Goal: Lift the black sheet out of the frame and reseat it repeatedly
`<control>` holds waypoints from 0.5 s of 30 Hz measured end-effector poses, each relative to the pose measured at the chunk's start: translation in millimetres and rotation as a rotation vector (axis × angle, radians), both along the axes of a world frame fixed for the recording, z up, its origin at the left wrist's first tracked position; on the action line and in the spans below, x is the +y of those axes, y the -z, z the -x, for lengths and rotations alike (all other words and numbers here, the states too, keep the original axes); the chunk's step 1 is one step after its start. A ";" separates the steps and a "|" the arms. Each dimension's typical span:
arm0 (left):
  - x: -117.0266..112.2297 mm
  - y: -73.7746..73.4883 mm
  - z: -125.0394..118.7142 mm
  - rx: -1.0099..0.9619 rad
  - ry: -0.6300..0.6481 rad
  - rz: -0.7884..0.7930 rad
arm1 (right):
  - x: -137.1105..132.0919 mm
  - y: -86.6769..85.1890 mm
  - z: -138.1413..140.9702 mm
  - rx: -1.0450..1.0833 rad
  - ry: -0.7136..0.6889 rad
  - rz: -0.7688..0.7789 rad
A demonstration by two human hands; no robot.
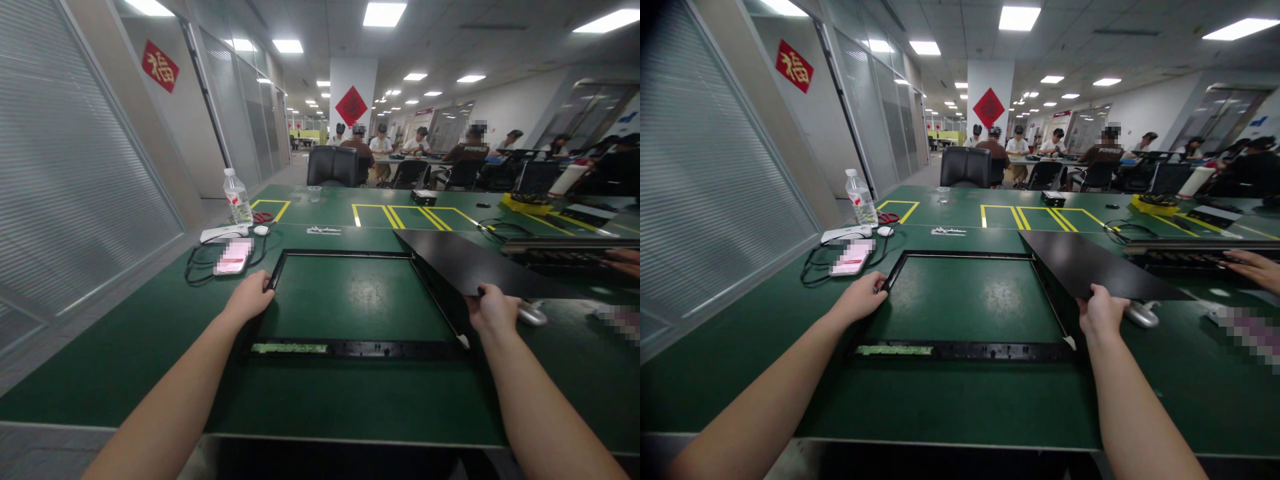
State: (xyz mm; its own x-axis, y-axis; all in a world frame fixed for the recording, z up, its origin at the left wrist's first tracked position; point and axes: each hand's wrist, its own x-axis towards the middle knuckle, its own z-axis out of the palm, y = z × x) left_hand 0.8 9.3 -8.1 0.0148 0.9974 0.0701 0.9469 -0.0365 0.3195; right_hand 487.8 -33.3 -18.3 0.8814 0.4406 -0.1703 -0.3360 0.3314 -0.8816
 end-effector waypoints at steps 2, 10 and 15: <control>0.3 0.2 0.0 0.003 0.003 0.003 | 2.2 3.9 -1.2 0.005 -0.028 0.012; -1.7 -2.1 -1.3 0.008 0.013 0.000 | 2.4 6.0 2.5 0.007 -0.066 0.044; -2.5 -3.5 -1.6 0.008 0.012 0.016 | 0.0 0.6 5.2 0.013 -0.066 0.042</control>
